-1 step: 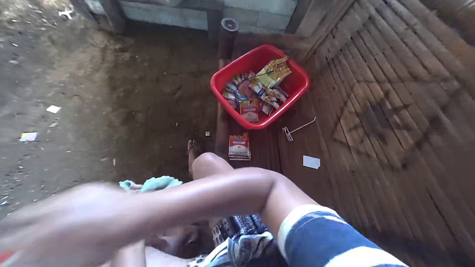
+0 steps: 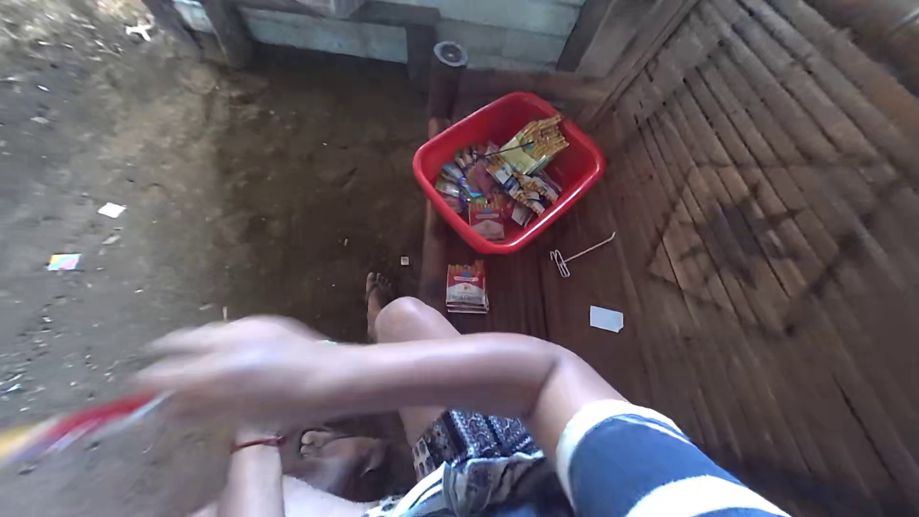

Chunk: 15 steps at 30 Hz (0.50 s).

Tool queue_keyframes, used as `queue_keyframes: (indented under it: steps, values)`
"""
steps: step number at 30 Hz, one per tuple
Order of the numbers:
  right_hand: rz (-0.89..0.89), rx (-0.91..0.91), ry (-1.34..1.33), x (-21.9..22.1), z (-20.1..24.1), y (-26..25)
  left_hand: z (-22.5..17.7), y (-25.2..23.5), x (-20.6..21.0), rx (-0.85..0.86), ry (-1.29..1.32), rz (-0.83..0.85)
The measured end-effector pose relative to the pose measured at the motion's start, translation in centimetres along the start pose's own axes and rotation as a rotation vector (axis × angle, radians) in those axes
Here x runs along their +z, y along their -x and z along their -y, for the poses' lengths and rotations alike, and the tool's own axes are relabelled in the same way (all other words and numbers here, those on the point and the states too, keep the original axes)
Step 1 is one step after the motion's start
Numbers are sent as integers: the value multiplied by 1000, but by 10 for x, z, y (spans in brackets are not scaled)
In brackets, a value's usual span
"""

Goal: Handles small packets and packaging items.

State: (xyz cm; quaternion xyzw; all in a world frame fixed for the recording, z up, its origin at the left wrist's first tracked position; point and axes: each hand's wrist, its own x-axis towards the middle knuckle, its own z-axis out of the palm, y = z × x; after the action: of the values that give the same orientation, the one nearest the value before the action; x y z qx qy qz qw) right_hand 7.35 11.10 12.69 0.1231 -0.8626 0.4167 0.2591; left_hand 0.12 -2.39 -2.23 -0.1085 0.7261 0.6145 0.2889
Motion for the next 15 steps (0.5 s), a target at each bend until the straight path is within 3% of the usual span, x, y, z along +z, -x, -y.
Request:
queue_keyframes:
  steps: [2,4,7,10,15]
  values:
    - [-171,216,45,-44,-58,54,25,-21,6,181,118,-81]
    - [-334,526,98,-75,-111,119,21,-24,9,168,131,-111]
    - [-411,931,19,-98,-158,205,15,-28,14,102,64,-163]
    - [-433,1103,-49,-96,-179,247,17,-31,20,74,28,-157]
    - [-356,1268,12,-103,-207,255,22,-31,22,39,-4,-153]
